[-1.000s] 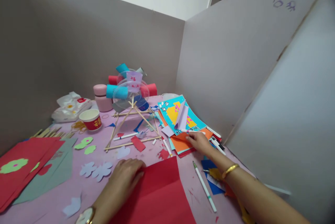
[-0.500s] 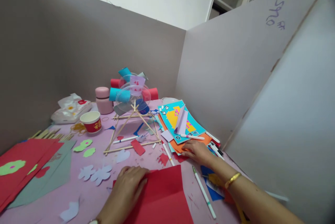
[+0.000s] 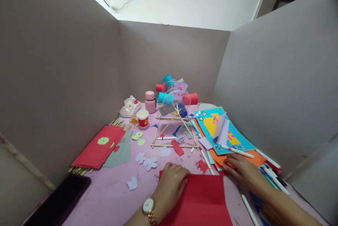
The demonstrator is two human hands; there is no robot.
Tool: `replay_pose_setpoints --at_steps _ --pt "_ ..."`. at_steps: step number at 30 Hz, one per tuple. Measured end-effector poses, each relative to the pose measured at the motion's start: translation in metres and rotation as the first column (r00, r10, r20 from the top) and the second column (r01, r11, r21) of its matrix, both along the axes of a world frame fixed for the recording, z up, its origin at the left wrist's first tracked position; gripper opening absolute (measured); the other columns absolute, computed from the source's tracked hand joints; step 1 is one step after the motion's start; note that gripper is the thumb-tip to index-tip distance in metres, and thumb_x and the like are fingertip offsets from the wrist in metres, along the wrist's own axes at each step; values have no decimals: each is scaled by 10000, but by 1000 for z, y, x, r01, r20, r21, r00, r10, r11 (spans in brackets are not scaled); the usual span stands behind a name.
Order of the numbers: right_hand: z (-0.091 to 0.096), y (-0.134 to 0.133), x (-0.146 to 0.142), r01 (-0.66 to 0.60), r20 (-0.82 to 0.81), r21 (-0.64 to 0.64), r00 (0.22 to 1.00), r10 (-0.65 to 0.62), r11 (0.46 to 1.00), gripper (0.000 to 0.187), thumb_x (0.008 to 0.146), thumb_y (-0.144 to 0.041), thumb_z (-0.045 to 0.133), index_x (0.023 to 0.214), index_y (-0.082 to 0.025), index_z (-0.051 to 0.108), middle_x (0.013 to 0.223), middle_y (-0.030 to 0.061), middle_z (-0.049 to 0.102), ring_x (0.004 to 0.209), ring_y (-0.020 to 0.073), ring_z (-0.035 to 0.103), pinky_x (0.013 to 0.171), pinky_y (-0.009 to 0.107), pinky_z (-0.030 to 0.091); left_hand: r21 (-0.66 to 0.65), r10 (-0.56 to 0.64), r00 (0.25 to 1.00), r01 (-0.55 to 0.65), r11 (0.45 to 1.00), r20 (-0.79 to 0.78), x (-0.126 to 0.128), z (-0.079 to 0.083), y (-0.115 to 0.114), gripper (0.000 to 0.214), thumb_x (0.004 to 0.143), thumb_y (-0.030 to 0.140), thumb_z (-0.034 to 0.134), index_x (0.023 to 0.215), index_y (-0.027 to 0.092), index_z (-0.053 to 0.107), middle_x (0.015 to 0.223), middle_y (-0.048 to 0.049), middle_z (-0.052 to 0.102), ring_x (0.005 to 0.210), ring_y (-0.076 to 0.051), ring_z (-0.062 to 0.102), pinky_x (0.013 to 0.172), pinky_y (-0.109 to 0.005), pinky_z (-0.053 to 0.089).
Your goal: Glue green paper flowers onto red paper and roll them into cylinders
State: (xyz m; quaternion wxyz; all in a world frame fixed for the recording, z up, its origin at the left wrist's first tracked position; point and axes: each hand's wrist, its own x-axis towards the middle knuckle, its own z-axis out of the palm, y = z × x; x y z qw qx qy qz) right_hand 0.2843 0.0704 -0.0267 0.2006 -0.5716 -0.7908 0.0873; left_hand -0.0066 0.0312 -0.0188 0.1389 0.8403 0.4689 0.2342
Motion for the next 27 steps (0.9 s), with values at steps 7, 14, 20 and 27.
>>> replay_pose_setpoints --at_steps 7,14,20,27 --pt "10 -36 -48 59 -476 -237 863 -169 970 451 813 -540 467 1064 -200 623 1010 106 678 920 271 615 754 349 492 45 5 994 -11 999 113 -9 10 5 194 892 171 418 932 224 600 907 -24 668 874 -190 569 858 -355 381" --pt "4 -62 -65 -197 -763 -452 591 -262 870 553 612 -575 693 1023 -211 621 759 20 642 732 211 607 636 298 482 157 80 974 -115 981 213 -28 13 16 171 882 247 422 925 238 587 934 -33 673 905 -222 579 862 -396 402" --pt "17 -69 -61 -404 -908 -364 354 -223 839 331 716 -488 649 858 -190 678 792 38 712 776 249 665 754 376 491 307 158 942 -250 918 296 -39 10 25 236 861 354 433 1046 259 546 1031 -47 643 1016 -256 558 901 -431 427" --pt "42 -47 4 125 -927 -312 175 -330 942 352 740 -399 625 1025 -195 596 880 76 734 791 274 685 665 387 534 397 177 923 -312 863 342 -38 9 20 356 874 366 407 1215 264 393 1214 -94 483 1165 -291 436 973 -497 363"
